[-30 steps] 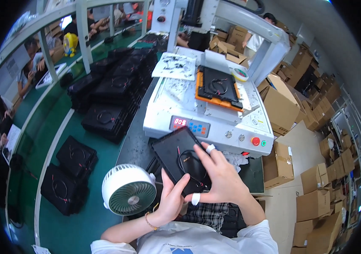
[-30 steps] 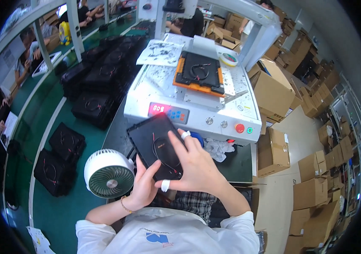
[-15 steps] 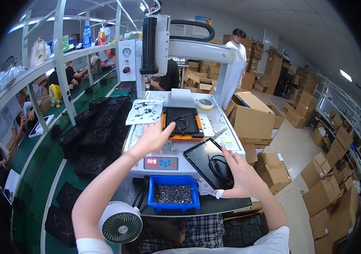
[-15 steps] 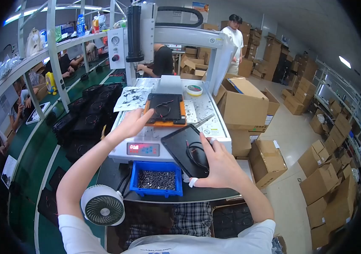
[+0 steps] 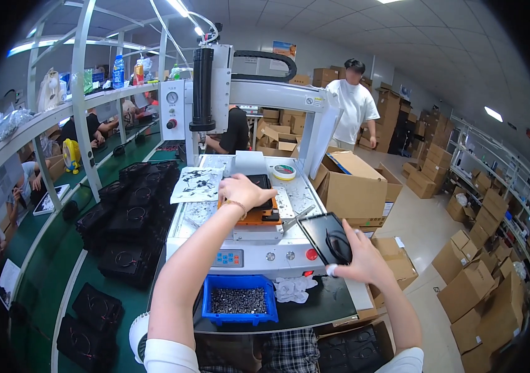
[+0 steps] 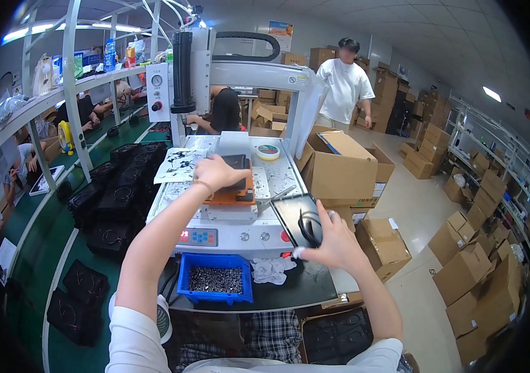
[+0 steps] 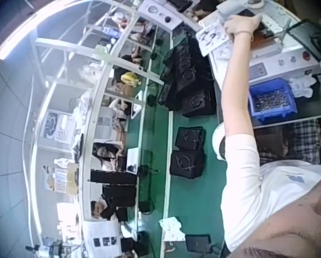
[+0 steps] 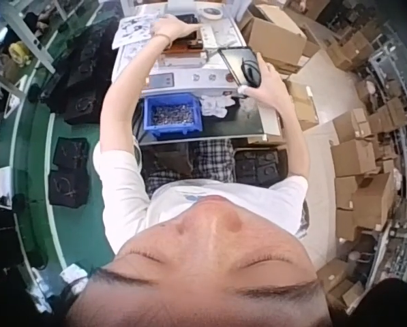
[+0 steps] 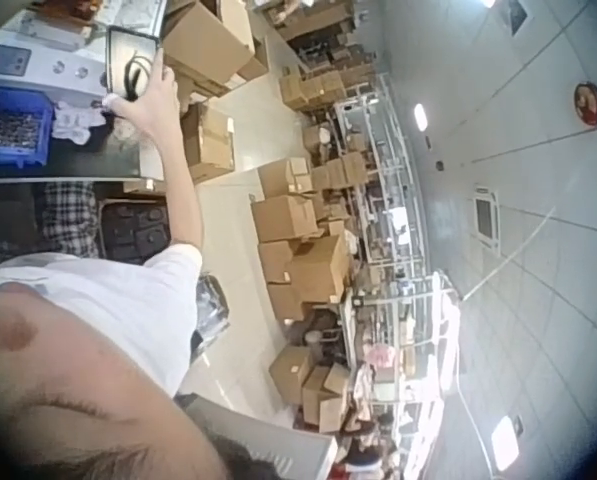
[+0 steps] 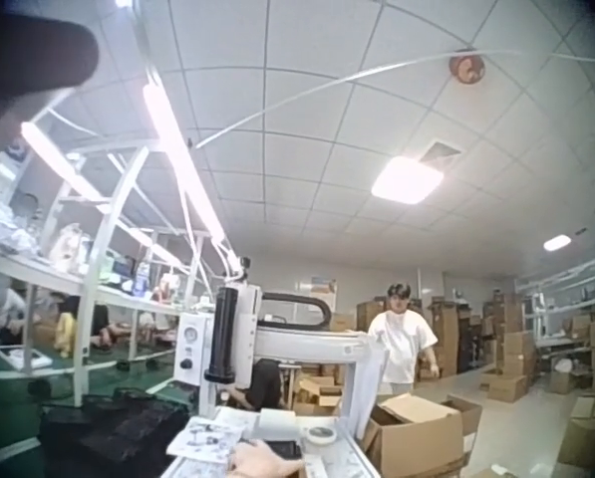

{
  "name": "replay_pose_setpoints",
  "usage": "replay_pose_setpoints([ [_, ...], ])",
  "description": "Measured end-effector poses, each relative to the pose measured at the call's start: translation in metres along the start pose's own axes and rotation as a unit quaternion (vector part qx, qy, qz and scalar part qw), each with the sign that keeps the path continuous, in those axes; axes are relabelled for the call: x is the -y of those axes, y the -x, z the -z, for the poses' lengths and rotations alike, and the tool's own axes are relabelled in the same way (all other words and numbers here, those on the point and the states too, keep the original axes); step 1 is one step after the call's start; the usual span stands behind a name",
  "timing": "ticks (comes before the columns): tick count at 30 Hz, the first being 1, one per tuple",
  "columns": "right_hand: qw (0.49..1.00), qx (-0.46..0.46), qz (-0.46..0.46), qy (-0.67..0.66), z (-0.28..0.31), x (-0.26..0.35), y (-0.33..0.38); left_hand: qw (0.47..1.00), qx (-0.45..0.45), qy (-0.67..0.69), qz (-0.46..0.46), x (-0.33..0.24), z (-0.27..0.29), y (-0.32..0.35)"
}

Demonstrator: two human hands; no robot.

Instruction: Assembling electronic panels into plastic housings using an industrial press and applying small components.

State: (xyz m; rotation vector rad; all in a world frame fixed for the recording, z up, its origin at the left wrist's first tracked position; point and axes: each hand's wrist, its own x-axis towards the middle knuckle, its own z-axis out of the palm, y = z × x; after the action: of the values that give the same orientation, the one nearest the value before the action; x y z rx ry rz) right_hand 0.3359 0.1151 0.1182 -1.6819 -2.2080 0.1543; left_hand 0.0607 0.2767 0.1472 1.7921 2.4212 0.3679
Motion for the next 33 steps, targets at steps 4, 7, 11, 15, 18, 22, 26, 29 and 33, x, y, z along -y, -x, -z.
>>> replay_pose_setpoints([
  [4, 0.999, -0.033, -0.017, 0.010, -0.008, 0.017, -0.060, 0.993, -0.112, 0.003, -0.042, 0.030, 0.036, 0.002],
  [7, 0.999, -0.033, -0.033, 0.028, -0.026, 0.056, -0.112, 0.990, -0.138, -0.020, -0.023, 0.062, 0.059, 0.015],
  [11, 0.998, -0.013, -0.038, 0.040, -0.049, 0.117, -0.155, 0.989, -0.147, -0.011, -0.005, 0.112, 0.072, 0.037],
  [15, 0.997, 0.023, -0.049, 0.051, -0.067, 0.144, -0.183, 0.988, -0.152, -0.008, 0.005, 0.157, 0.075, 0.059],
  [18, 0.996, 0.042, -0.058, 0.053, -0.077, 0.150, -0.193, 0.989, -0.151, -0.010, 0.003, 0.177, 0.076, 0.075],
  [22, 0.994, 0.050, -0.068, 0.063, -0.084, 0.157, -0.201, 0.989, -0.147, -0.015, -0.001, 0.191, 0.074, 0.084],
  [26, 0.990, 0.101, -0.087, 0.056, -0.079, 0.165, -0.200, 0.991, -0.134, -0.003, -0.016, 0.194, 0.068, 0.092],
  [29, 0.988, 0.103, -0.108, 0.050, -0.086, 0.167, -0.205, 0.991, -0.127, -0.002, -0.027, 0.190, 0.062, 0.090],
  [33, 0.988, 0.097, -0.118, 0.032, -0.095, 0.164, -0.213, 0.993, -0.116, 0.003, -0.039, 0.181, 0.054, 0.090],
])
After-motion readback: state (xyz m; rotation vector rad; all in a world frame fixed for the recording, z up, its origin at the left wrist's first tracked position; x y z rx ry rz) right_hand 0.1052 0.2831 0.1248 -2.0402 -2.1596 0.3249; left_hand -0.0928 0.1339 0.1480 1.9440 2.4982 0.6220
